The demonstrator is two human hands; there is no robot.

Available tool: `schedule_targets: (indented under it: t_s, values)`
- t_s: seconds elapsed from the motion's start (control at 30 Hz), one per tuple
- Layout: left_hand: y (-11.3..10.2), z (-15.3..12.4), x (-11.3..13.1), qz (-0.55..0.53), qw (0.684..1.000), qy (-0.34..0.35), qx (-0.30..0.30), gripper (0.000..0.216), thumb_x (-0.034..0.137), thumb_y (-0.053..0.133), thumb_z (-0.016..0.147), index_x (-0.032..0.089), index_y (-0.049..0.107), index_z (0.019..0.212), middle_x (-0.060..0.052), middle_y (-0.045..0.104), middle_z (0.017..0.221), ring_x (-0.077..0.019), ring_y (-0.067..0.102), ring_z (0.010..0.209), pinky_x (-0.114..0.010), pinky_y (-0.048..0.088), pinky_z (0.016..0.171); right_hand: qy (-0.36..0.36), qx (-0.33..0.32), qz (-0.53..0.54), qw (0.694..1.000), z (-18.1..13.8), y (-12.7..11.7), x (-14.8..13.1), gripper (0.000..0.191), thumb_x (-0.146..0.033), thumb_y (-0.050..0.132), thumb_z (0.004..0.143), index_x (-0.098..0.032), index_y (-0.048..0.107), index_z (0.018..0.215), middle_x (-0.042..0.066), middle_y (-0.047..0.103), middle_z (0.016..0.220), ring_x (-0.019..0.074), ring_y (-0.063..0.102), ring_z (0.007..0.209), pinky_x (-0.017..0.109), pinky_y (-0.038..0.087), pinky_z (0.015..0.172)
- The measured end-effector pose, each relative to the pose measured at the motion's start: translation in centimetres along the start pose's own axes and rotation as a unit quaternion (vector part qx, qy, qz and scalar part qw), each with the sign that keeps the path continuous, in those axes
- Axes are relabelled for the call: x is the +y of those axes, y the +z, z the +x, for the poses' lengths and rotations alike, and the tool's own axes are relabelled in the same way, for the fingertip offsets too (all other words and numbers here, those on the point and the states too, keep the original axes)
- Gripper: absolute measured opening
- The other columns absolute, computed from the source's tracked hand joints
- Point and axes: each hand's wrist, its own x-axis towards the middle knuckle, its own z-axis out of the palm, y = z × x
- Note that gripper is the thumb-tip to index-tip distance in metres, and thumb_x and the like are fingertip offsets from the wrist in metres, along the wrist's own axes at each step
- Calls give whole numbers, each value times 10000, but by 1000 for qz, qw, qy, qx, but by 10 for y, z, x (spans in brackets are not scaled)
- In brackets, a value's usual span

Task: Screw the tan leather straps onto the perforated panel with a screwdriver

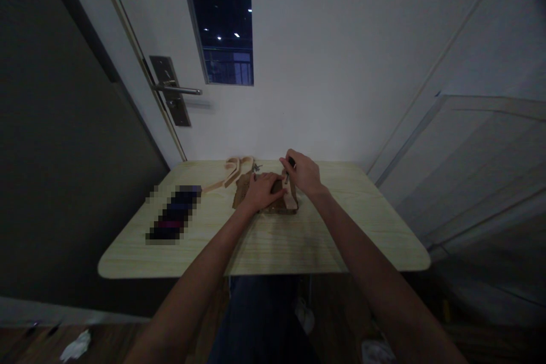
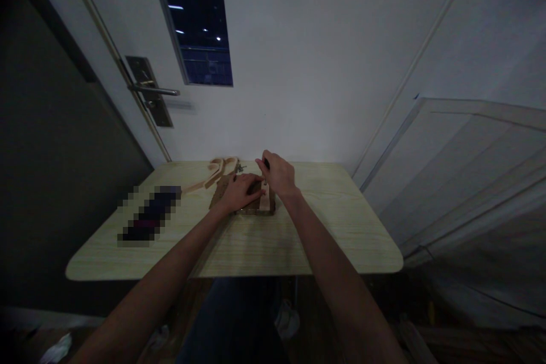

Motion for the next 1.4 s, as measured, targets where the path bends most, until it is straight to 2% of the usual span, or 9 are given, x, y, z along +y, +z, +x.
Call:
schedule_targets:
  t_s: [0.17, 0.27, 0.33, 0.53, 0.7, 0.87, 1.03, 1.27, 1.4]
  values:
    - [1, 0, -1, 7, 1000, -1, 0, 392, 490, 537, 907, 228, 591, 1194, -94, 644, 1251, -296, 527, 1234, -606, 206, 1144, 17, -38, 33, 999, -2, -3, 1, 202, -308, 384, 945, -209, 535, 1035, 48, 676, 807, 171, 572, 677, 261, 292, 584]
    - [1, 0, -2, 4, 1000, 3, 3, 390, 486, 538, 906, 231, 586, 1197, -89, 647, 1244, -297, 532, 1232, -600, 224, 1141, 8, -56, 56, 997, -3, -2, 4, 255, -284, 353, 952, -195, 473, 1160, 57, 693, 822, 183, 600, 689, 259, 324, 592]
    - [1, 0, -2, 1, 1000, 4, 4, 379, 480, 541, 906, 230, 587, 1186, -85, 652, 1238, -297, 536, 1229, -602, 226, 1139, 8, -50, 51, 997, -4, 0, 7, 275, -313, 337, 972, -191, 449, 1192, 61, 700, 820, 184, 604, 668, 258, 323, 581]
    - [0, 0, 1, 0, 1000, 1, 5, 372, 465, 550, 905, 224, 586, 1186, -91, 645, 1264, -300, 530, 1240, -621, 227, 1130, 12, -27, -11, 1000, -4, 3, 6, 366, -524, 401, 961, -208, 525, 1098, 66, 707, 782, 191, 611, 653, 252, 279, 557]
    - [-2, -1, 1, -9, 1000, 2, 4, 368, 458, 543, 909, 228, 588, 1192, -88, 649, 1260, -291, 535, 1234, -599, 236, 1138, 26, -28, -56, 998, -2, 2, 0, 419, -559, 347, 970, -219, 559, 1092, 82, 711, 797, 208, 620, 668, 264, 244, 550]
    - [-2, -1, 0, -3, 1000, 3, 5, 374, 455, 531, 914, 224, 593, 1202, -89, 648, 1254, -285, 532, 1234, -582, 253, 1136, 16, -26, 29, 999, -3, 7, 2, 368, -512, 323, 988, -224, 495, 1141, 45, 688, 779, 184, 603, 644, 254, 289, 562]
    - [-1, 0, -1, -1, 1000, 1, 2, 379, 470, 535, 911, 228, 593, 1197, -88, 653, 1242, -286, 535, 1226, -596, 229, 1138, 8, -12, 166, 986, -5, 18, 11, 346, -479, 223, 999, -218, 440, 1065, 24, 635, 769, 169, 599, 686, 255, 385, 623]
    - [0, 0, -1, 3, 1000, 5, 3, 391, 474, 532, 913, 234, 582, 1217, -83, 642, 1270, -284, 529, 1240, -580, 247, 1131, 45, -8, 266, 963, -7, 29, 18, 237, -401, 429, 906, -220, 432, 1059, -14, 586, 740, 127, 538, 568, 243, 405, 562]
    - [1, 0, -2, 9, 1000, 5, 4, 397, 484, 531, 912, 236, 582, 1218, -79, 640, 1272, -289, 530, 1239, -600, 214, 1138, 51, 7, 313, 948, -10, 30, 19, 243, -341, 472, 847, -217, 468, 1056, 22, 647, 839, 124, 580, 602, 241, 444, 553]
